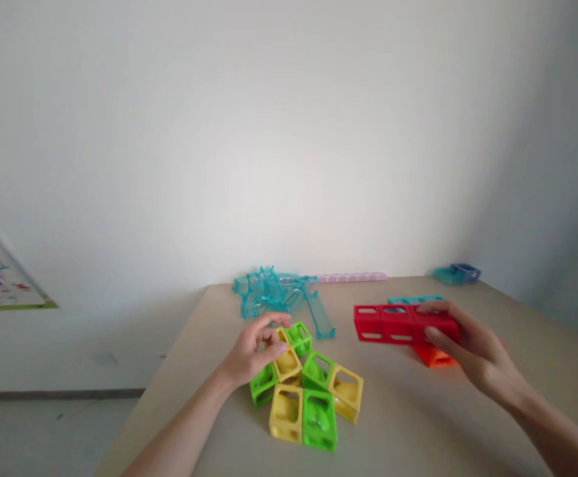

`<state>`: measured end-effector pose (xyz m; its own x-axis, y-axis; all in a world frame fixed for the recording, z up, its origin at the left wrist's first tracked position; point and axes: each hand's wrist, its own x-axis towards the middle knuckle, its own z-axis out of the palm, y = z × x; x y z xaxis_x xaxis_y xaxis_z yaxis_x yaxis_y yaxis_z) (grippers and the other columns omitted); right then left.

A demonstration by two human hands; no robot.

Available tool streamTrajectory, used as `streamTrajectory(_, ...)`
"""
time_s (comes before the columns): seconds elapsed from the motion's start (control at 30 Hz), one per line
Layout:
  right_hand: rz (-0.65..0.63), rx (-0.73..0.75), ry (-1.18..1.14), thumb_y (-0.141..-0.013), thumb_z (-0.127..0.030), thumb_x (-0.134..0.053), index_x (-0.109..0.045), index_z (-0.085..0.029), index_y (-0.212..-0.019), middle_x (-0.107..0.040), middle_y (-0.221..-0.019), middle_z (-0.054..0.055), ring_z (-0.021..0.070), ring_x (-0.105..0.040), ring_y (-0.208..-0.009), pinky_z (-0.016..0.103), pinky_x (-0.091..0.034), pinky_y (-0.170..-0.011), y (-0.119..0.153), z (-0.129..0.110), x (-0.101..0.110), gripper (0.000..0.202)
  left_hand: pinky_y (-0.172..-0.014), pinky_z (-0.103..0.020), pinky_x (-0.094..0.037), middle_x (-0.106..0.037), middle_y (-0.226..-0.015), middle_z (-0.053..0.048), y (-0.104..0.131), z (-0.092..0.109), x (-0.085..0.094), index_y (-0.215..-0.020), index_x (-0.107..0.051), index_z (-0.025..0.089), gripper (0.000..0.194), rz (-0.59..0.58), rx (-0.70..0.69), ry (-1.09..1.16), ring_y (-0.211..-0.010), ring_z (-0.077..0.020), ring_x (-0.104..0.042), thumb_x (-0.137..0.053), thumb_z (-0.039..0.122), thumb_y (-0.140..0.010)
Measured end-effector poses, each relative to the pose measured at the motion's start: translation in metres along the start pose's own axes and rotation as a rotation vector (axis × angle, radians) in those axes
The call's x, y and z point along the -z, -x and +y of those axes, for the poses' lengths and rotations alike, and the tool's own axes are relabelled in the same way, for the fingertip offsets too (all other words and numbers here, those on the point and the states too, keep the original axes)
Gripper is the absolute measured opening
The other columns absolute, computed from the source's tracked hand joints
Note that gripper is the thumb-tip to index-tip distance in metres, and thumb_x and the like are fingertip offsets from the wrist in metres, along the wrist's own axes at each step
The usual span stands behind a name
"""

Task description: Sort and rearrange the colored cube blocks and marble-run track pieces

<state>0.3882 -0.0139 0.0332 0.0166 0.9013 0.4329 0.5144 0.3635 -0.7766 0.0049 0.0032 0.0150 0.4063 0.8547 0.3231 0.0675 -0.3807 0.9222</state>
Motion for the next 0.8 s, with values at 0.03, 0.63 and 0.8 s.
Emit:
streamTrajectory(0.03, -0.037, -0.013, -0.015, -0.076, -0.049, -0.064, -0.062, -0.027, -0.101, -0.068, -0.094, 0.010, 0.0270, -0.066, -0.075, 0.036, -0.055, -0.061, 0.011, 0.010, 0.016, 0.034, -0.057, -0.021, -0.035, -0.060, -0.098, -0.007, 0.000, 0.000, 0.000, -0.117, -0.055, 0.017, 0.041, 0.000, 0.011, -0.007, -0.060, -0.0083, -0.045, -0.062, 0.033, -0.081)
streamTrajectory(0.63, -0.022, 0.273, 0.731, -0.080, -0.042, -0.050, -0.063, -0.031, -0.113, -0.060, -0.122, 0.010, 0.0405, -0.054, -0.114, 0.054, -0.046, -0.095, 0.042, 0.049, 0.110, 0.036, -0.057, -0.022, -0.030, -0.044, -0.062, 0.004, 0.000, -0.003, -0.001, -0.109, -0.055, 0.014, 0.034, -0.042, 0.047, -0.036, -0.059, -0.0111, -0.042, -0.059, 0.035, -0.083)
streamTrajectory(0.8, -0.196, 0.178, 0.836, -0.092, -0.047, -0.031, -0.040, -0.019, -0.141, -0.038, -0.147, 0.007, 0.0303, -0.029, -0.137, 0.047, -0.029, -0.112, 0.019, 0.040, 0.067, 0.058, -0.057, -0.023, -0.030, -0.045, -0.062, 0.004, 0.001, -0.004, 0.001, -0.110, -0.055, 0.014, 0.033, -0.036, 0.051, -0.057, -0.059, -0.0111, -0.043, -0.058, 0.034, -0.084)
